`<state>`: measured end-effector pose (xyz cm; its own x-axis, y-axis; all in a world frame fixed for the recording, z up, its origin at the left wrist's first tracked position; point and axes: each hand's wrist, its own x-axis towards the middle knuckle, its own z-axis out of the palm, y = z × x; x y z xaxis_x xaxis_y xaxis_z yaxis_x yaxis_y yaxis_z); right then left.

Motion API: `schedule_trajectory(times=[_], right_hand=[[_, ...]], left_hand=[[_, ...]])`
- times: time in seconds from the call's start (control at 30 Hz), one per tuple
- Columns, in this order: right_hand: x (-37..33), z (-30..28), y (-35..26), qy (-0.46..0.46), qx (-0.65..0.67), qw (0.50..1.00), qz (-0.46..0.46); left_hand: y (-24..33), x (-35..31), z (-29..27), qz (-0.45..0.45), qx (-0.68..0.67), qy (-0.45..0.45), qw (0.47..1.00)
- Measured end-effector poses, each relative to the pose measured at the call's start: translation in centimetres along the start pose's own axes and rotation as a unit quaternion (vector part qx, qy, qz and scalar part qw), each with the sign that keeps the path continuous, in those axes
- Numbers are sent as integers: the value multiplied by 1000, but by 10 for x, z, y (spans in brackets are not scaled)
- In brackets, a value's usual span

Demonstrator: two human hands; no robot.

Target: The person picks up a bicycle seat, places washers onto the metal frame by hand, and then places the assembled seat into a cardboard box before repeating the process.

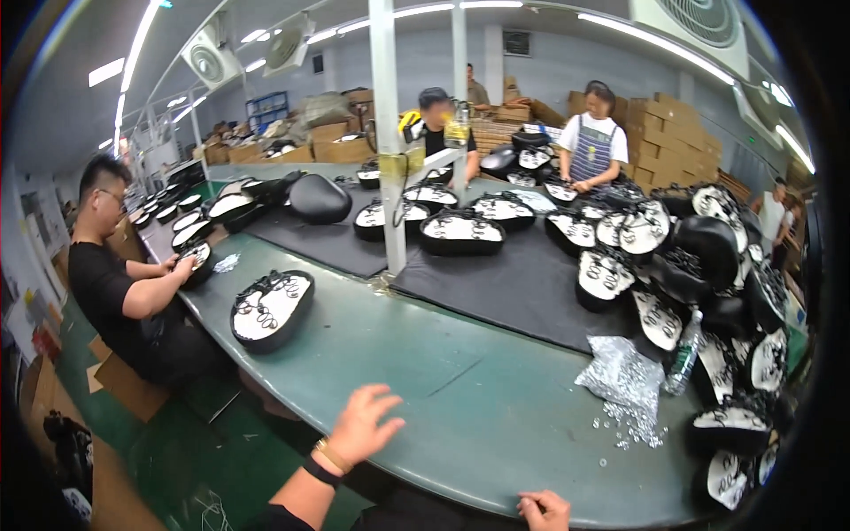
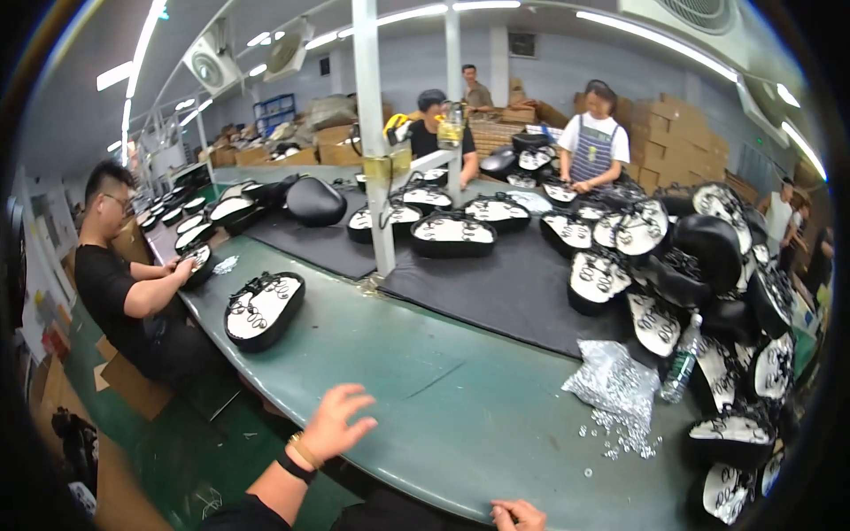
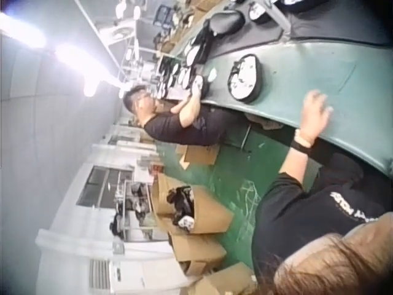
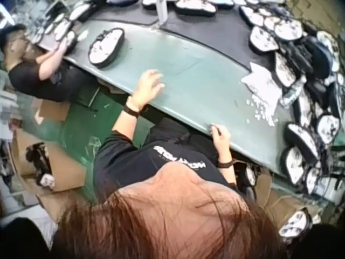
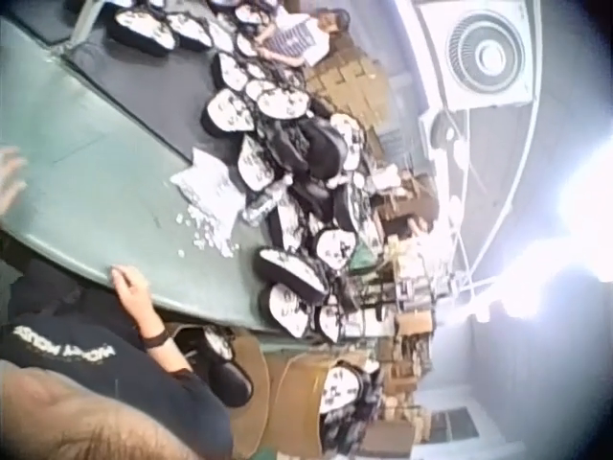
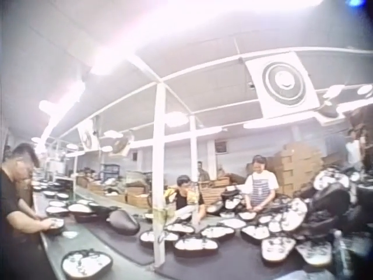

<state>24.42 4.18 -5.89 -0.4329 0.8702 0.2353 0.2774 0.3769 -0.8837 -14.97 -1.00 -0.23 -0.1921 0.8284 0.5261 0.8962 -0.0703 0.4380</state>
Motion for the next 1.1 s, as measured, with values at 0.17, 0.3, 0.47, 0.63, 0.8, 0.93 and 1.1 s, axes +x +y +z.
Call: schedule_trajectory(times=[0.17,0.3,0.47,0.63,0.8,0.93,1.1], right_hand=[[4,15,2,0,-64,998,5],[12,17,3,41,-68,996,41],[20,3,7,39,-142,989,-28],[22,-17,34,64,-257,964,-19],[24,-9,18,78,-244,966,-35],[29,-12,27,63,-273,958,-63],[32,-16,31,72,-276,956,-67]], left_hand=[[-131,31,-33,-151,219,1,964],[-180,78,-31,-189,278,-25,941],[-150,187,36,-75,227,-71,968],[-155,293,112,-21,169,-58,984],[-173,406,205,-13,177,-51,983],[-207,460,251,-47,251,-72,964],[-218,473,276,-57,318,-17,946]])
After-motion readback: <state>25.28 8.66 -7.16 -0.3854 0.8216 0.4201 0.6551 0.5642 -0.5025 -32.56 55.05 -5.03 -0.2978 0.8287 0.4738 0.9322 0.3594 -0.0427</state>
